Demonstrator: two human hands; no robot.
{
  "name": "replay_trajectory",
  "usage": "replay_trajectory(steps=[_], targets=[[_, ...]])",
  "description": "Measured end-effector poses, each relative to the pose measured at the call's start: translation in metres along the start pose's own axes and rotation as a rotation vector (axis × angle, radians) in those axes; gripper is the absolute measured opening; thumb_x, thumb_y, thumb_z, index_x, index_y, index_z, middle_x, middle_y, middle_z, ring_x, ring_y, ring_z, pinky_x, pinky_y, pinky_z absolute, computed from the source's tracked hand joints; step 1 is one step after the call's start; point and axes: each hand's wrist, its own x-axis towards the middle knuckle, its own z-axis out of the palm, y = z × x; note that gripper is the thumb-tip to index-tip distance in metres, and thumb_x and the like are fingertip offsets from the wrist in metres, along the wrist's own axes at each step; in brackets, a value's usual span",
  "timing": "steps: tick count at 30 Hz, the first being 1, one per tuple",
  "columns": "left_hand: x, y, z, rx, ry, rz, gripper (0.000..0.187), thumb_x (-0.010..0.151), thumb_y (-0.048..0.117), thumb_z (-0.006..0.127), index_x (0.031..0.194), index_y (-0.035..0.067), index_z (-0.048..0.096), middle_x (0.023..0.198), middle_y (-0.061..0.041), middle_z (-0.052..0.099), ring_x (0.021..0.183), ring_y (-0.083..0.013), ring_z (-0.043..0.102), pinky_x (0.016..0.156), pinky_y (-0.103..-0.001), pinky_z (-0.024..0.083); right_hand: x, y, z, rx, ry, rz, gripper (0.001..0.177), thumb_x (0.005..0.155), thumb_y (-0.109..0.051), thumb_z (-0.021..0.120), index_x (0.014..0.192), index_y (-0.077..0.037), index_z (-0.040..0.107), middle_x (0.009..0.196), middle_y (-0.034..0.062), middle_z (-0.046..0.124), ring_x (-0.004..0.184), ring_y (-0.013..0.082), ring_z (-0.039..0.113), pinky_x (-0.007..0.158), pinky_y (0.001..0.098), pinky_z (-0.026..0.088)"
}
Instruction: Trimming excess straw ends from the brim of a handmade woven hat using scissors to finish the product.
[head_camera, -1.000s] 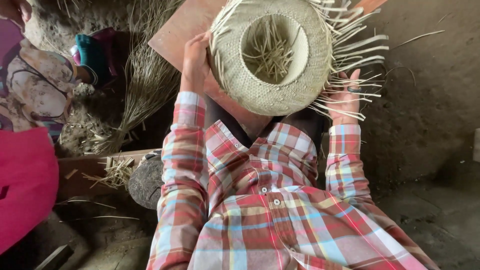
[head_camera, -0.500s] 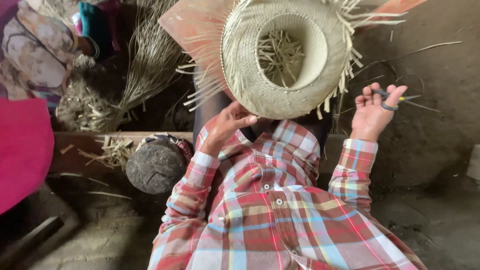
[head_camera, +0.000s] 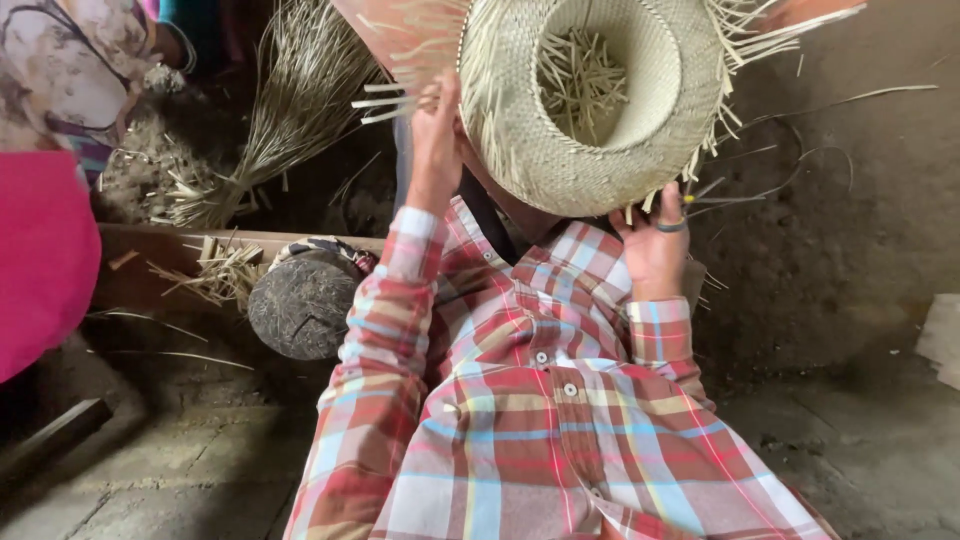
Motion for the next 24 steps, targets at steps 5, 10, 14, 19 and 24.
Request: replay_trajectory(steps=[5, 10, 14, 19, 24], targets=[[0.031, 0.003, 0.02, 0.042, -0.021, 0.23, 0.032, 0.076, 0.024, 0.074, 0.087, -0.005, 0.065, 0.083, -0.007, 0.062, 0.078, -0.0135, 0.058, 0.075, -0.024, 0.047, 0.002, 0.003, 0.025, -0.015, -0.051, -0.08, 0.036, 0.08, -0.018, 0.071, 0.112, -0.009, 0.058, 0.107, 0.0066, 0.059, 0.095, 0.0217, 0.055, 0.076, 0.034, 0.05], [0.017, -0.003, 0.006, 0.012, 0.103, 0.388, 0.037, 0.082, 0.029, 0.069, 0.103, -0.001, 0.063, 0.098, -0.013, 0.068, 0.094, -0.0203, 0.065, 0.087, -0.03, 0.05, 0.043, -0.008, 0.042, -0.223, -0.067, -0.301, 0.026, 0.082, -0.012, 0.068, 0.104, -0.008, 0.055, 0.093, 0.0054, 0.06, 0.077, 0.015, 0.056, 0.058, 0.0249, 0.046], [-0.03, -0.022, 0.0, 0.069, 0.217, 0.258, 0.048, 0.082, 0.043, 0.062, 0.102, 0.0, 0.063, 0.083, -0.004, 0.054, 0.073, -0.0125, 0.049, 0.064, -0.025, 0.042, 0.08, -0.027, 0.043, -0.317, -0.231, -0.49, 0.021, 0.085, -0.009, 0.07, 0.1, -0.009, 0.054, 0.098, 0.0035, 0.057, 0.091, 0.014, 0.054, 0.084, 0.0277, 0.042], [-0.07, -0.037, 0.022, -0.001, 0.183, 0.097, 0.018, 0.081, 0.027, 0.069, 0.076, 0.012, 0.062, 0.065, 0.005, 0.054, 0.056, -0.0042, 0.045, 0.052, -0.018, 0.034, 0.06, -0.051, 0.023, -0.397, -0.066, -0.678, 0.042, 0.091, -0.018, 0.07, 0.122, -0.009, 0.042, 0.108, 0.0095, 0.056, 0.085, 0.0127, 0.056, 0.066, 0.0218, 0.044], [-0.063, -0.085, 0.017, 0.179, 0.114, 0.271, 0.028, 0.075, 0.021, 0.083, 0.095, 0.012, 0.066, 0.084, 0.002, 0.063, 0.069, -0.0036, 0.053, 0.067, -0.021, 0.05, -0.019, -0.049, 0.033, -0.684, -0.222, -0.744, 0.027, 0.095, -0.021, 0.063, 0.112, -0.011, 0.044, 0.1, 0.0089, 0.056, 0.073, 0.0144, 0.061, 0.058, 0.021, 0.05]])
